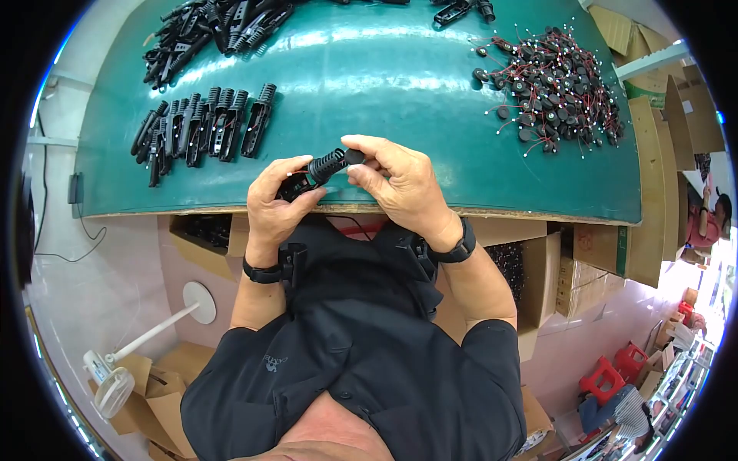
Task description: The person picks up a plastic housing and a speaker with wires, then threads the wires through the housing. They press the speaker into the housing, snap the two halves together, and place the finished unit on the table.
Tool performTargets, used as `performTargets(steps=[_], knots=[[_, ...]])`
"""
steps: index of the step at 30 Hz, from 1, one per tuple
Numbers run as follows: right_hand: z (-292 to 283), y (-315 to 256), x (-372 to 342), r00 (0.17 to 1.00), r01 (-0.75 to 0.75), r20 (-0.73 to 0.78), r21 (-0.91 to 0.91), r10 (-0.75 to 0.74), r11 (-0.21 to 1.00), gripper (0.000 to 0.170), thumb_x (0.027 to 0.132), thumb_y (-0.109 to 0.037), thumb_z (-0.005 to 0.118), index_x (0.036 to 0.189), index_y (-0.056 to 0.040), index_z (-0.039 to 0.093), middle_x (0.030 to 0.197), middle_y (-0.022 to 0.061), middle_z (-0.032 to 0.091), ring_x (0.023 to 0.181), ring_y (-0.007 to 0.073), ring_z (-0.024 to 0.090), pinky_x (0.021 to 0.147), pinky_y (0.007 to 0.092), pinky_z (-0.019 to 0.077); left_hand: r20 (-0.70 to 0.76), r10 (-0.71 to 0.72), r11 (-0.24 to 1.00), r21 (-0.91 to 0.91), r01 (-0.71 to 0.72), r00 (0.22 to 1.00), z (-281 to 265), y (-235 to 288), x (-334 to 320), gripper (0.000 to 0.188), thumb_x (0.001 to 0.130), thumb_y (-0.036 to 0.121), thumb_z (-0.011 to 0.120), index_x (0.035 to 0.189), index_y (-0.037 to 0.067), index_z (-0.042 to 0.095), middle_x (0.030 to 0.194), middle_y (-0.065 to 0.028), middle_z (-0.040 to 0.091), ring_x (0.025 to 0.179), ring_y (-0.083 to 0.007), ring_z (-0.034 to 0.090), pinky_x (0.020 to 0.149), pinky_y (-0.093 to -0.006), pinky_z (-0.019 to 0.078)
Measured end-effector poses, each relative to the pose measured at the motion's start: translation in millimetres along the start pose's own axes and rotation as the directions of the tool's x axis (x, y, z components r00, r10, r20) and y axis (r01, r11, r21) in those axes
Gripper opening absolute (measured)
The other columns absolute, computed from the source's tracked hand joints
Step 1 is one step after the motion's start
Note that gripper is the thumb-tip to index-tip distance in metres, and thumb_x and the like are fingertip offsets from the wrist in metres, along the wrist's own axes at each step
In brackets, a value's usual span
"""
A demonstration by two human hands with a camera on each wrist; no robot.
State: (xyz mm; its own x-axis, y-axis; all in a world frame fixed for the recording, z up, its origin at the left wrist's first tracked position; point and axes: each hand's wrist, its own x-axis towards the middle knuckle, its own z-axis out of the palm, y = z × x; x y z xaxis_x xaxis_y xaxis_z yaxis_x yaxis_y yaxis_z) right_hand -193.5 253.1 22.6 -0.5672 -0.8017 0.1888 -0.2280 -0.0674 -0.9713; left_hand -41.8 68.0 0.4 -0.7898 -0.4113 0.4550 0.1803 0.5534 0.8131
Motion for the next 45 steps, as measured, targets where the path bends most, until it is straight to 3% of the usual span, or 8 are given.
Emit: performTargets(steps=[7, 11, 14, 18, 26, 39, 45], knots=[[3.8, 10.4, 4.8, 1.000, -0.003, -0.009, 0.166, 0.005, 0.986, 0.034, 0.099, -0.004, 0.073, 0.133, -0.0007, 0.069, 0.112, 0.0072, 0.070, 0.097, 0.0107, 0.070, 0.084, 0.0252, 0.0590, 0.002, -0.009, 1.000, -0.005, 0.009, 1.000, -0.1, 0.0, 0.3, 0.055, 0.070, 0.000, 0.092, 0.121, 0.005, 0.073, 0.103, -0.0112, 0.075, 0.090, -0.0217, 0.073, 0.080, -0.0314, 0.0575], [-6.8, 4.9, 9.2, 0.999, 0.041, 0.032, 0.077, -0.044, 0.996, 0.034, 0.098, -0.004, 0.075, 0.131, -0.0011, 0.070, 0.109, 0.0043, 0.067, 0.091, 0.0079, 0.065, 0.079, 0.0219, 0.0553, 0.013, 0.000, 1.000, -0.012, 0.000, 1.000, -0.3, 0.5, 1.4, 0.054, 0.070, 0.000, 0.091, 0.121, 0.005, 0.073, 0.101, -0.0108, 0.075, 0.089, -0.0216, 0.072, 0.079, -0.0314, 0.0574], [-9.0, 8.9, 9.8, 0.999, 0.007, 0.048, 0.165, -0.015, 0.986, 0.034, 0.097, -0.004, 0.075, 0.130, -0.0015, 0.072, 0.107, 0.0019, 0.065, 0.083, 0.0065, 0.060, 0.075, 0.0203, 0.0520, 0.027, -0.003, 1.000, -0.022, 0.004, 1.000, 0.1, 0.4, 1.5, 0.053, 0.070, 0.000, 0.091, 0.121, 0.005, 0.073, 0.101, -0.0106, 0.074, 0.089, -0.0215, 0.072, 0.079, -0.0314, 0.0573], [-6.5, 11.2, 8.8, 0.999, -0.041, 0.031, 0.244, 0.035, 0.969, 0.034, 0.097, -0.003, 0.075, 0.130, -0.0023, 0.072, 0.111, 0.0027, 0.068, 0.087, 0.0075, 0.063, 0.078, 0.0214, 0.0544, 0.033, 0.009, 1.000, -0.019, -0.008, 0.999, -0.3, -0.8, 1.8, 0.053, 0.071, 0.000, 0.091, 0.120, 0.005, 0.073, 0.100, -0.0105, 0.074, 0.088, -0.0213, 0.072, 0.078, -0.0312, 0.0572], [-4.6, 4.6, 4.4, 0.993, -0.107, 0.049, 0.085, 0.103, 0.991, 0.035, 0.098, -0.002, 0.073, 0.133, -0.0027, 0.071, 0.127, 0.0074, 0.073, 0.100, 0.0100, 0.070, 0.086, 0.0242, 0.0583, 0.025, 0.000, 1.000, -0.016, 0.001, 1.000, 0.9, -2.2, 1.2, 0.052, 0.071, 0.000, 0.091, 0.120, 0.004, 0.074, 0.100, -0.0102, 0.074, 0.088, -0.0210, 0.072, 0.077, -0.0307, 0.0569], [9.5, 1.5, -3.4, 0.995, -0.097, -0.011, 0.171, 0.100, 0.981, 0.033, 0.106, -0.008, 0.064, 0.139, -0.0031, 0.067, 0.132, 0.0094, 0.070, 0.103, 0.0140, 0.072, 0.087, 0.0278, 0.0612, 0.025, -0.004, 1.000, 0.001, 0.004, 1.000, 0.8, -1.3, 1.0, 0.052, 0.070, 0.000, 0.091, 0.119, 0.004, 0.074, 0.098, -0.0100, 0.073, 0.086, -0.0210, 0.072, 0.076, -0.0306, 0.0565], [-2.6, -5.1, 1.5, 0.994, -0.084, 0.079, 0.054, 0.079, 0.995, 0.031, 0.107, -0.006, 0.061, 0.138, -0.0047, 0.067, 0.131, 0.0083, 0.069, 0.104, 0.0150, 0.072, 0.088, 0.0280, 0.0619, 0.031, 0.010, 1.000, 0.001, -0.010, 0.999, 1.7, -0.5, 1.6, 0.052, 0.070, 0.000, 0.091, 0.119, 0.005, 0.074, 0.098, -0.0101, 0.073, 0.086, -0.0215, 0.071, 0.075, -0.0313, 0.0566]])
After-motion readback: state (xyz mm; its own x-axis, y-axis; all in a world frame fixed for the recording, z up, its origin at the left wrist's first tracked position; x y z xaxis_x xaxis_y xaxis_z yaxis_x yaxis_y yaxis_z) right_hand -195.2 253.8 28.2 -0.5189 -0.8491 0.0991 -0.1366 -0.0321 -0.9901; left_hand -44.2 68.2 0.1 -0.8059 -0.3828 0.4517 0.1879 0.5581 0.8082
